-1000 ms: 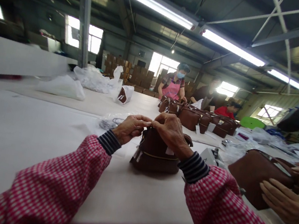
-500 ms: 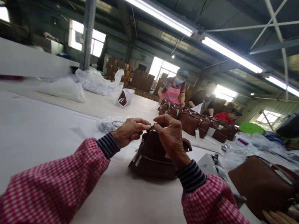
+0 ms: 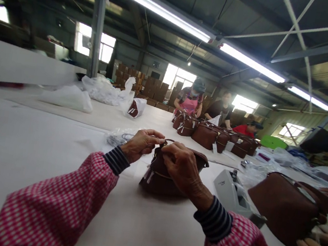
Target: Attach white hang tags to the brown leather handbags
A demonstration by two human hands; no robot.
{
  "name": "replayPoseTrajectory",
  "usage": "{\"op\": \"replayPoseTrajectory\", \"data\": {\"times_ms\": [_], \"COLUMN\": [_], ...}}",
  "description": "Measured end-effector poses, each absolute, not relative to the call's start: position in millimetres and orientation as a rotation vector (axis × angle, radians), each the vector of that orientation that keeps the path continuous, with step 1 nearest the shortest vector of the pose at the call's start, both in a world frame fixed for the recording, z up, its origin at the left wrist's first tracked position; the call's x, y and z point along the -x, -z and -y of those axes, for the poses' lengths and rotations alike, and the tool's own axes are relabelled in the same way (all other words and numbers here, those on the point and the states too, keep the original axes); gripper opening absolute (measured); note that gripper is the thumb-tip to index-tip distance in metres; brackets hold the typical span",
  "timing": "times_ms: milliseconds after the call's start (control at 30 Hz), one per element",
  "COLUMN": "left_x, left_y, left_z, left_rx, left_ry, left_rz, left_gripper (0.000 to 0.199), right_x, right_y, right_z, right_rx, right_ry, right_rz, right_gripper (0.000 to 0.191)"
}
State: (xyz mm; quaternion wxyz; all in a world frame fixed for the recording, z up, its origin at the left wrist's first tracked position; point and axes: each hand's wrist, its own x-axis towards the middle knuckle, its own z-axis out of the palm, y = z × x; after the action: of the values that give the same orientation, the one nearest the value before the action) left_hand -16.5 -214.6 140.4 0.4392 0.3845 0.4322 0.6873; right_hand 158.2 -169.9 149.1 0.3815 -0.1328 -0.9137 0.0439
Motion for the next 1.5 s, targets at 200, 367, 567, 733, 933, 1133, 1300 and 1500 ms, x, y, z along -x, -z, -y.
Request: {"op": "replayPoseTrajectory", "data": {"times_ms": [200,367,567,733,933,1133,1300,1500], "left_x": [14,16,11,14,11,4,2,0], "left_y": [-141,-143,-123,-92,-79,-77,-76,-73], "left_z": [211,221,266,286,285,285,285,286], "left_rx": [-0.944,-0.804,-0.619,-0.407,-0.403,-0.524,-0.49,-0.529], "left_ry": [-1.835,-1.918,-1.891,-1.906,-2.028,-2.098,-2.088,-2.083], "left_rz": [-1.118,-1.026,-0.78,-0.734,-0.792,-0.88,-0.953,-0.951], "left_gripper": [0.013,0.028,0.035,0.034,0.027,0.017,0.039,0.06], "right_x": [-170,-172,-160,-142,-118,-102,-101,-97], "right_y": [-152,-148,-126,-111,-106,-100,-91,-85], "right_z": [173,173,212,238,242,238,237,241], "right_rx": [0.35,0.421,0.301,0.203,0.419,0.468,0.457,0.493], "right_ry": [-0.298,-0.602,-0.602,-0.615,-0.615,-0.633,-0.996,-1.142], "right_rz": [2.266,2.172,2.247,2.306,2.388,2.403,2.22,2.067], "right_gripper": [0.013,0.01,0.01,0.01,0.015,0.014,0.013,0.015]}}
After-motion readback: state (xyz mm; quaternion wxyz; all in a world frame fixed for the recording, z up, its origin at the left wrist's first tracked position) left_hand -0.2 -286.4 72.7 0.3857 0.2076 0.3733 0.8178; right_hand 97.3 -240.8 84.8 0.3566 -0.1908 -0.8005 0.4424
